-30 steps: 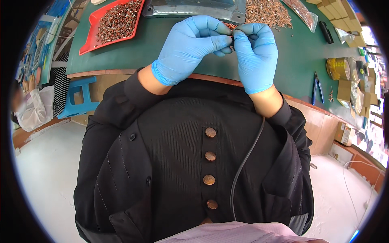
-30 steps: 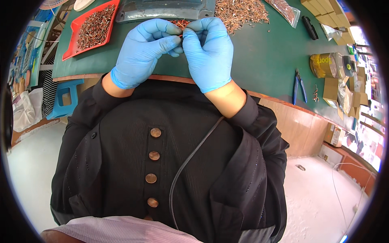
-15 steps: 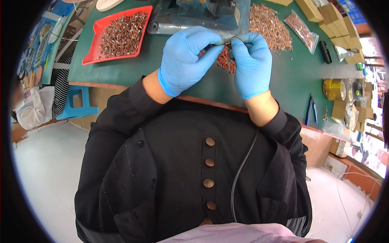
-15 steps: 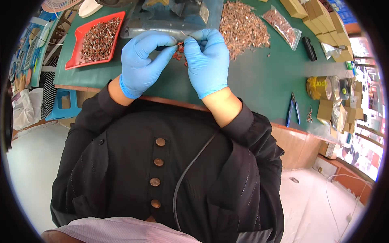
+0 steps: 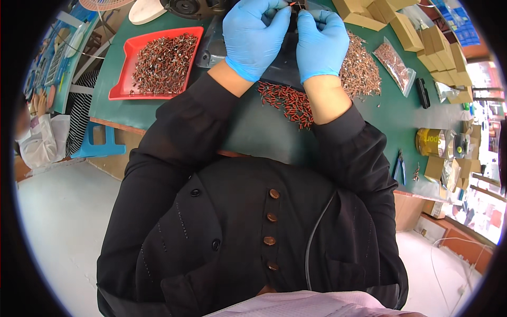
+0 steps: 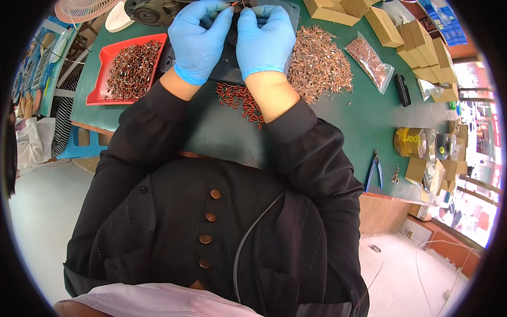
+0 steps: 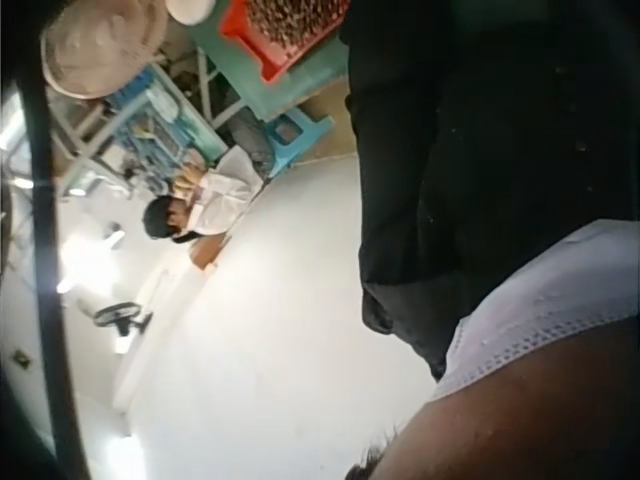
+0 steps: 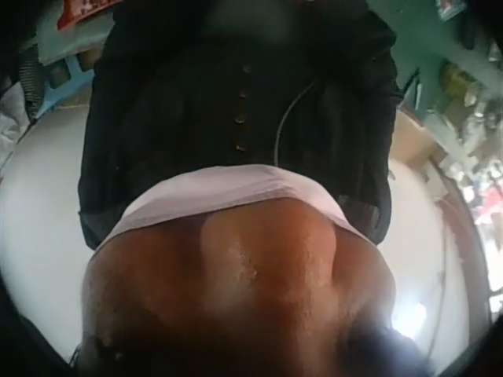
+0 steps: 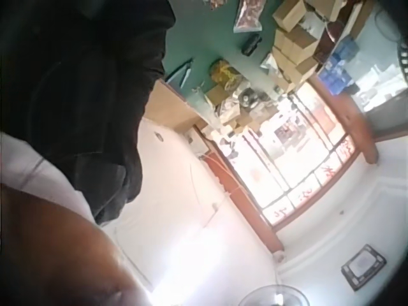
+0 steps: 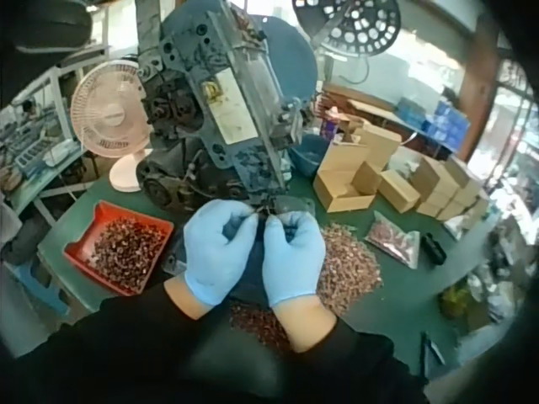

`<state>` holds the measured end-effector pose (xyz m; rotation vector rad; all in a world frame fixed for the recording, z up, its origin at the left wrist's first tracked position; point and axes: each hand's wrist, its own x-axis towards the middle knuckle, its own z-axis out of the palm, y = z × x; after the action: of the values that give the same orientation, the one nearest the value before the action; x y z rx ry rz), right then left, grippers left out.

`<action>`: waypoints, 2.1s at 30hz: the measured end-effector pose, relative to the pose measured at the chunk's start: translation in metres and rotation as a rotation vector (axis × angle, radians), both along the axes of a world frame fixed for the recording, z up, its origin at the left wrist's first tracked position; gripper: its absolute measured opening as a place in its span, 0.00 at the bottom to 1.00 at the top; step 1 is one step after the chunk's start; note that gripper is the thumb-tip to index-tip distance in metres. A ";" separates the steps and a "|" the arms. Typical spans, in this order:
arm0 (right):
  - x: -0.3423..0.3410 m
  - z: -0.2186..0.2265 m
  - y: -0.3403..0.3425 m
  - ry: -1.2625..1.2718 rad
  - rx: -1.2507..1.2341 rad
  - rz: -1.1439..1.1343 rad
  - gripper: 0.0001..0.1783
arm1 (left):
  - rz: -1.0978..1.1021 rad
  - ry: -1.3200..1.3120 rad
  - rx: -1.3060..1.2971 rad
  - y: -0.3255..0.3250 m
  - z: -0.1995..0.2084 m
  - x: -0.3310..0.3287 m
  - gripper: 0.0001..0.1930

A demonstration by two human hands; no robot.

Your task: Assemble small electronic components using a manual press at a workstation.

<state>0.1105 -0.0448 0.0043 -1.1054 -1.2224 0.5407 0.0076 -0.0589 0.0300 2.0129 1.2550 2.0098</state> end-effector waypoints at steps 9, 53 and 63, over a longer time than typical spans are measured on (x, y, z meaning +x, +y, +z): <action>-0.011 -0.002 0.017 0.041 -0.004 -0.035 0.11 | -0.079 -0.139 0.235 0.040 -0.015 0.003 0.03; 0.128 -0.047 -0.122 -0.158 -0.490 0.148 0.09 | -0.509 -0.258 -0.697 -0.077 -0.014 -0.105 0.10; 0.147 -0.084 -0.140 -0.963 -0.219 0.003 0.12 | 0.290 0.321 -0.649 -0.084 -0.079 -0.185 0.09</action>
<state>0.2573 -0.1846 -0.0794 -1.6302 -2.0160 0.1137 -0.1774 -0.1428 -0.0490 1.9240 2.0267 1.1204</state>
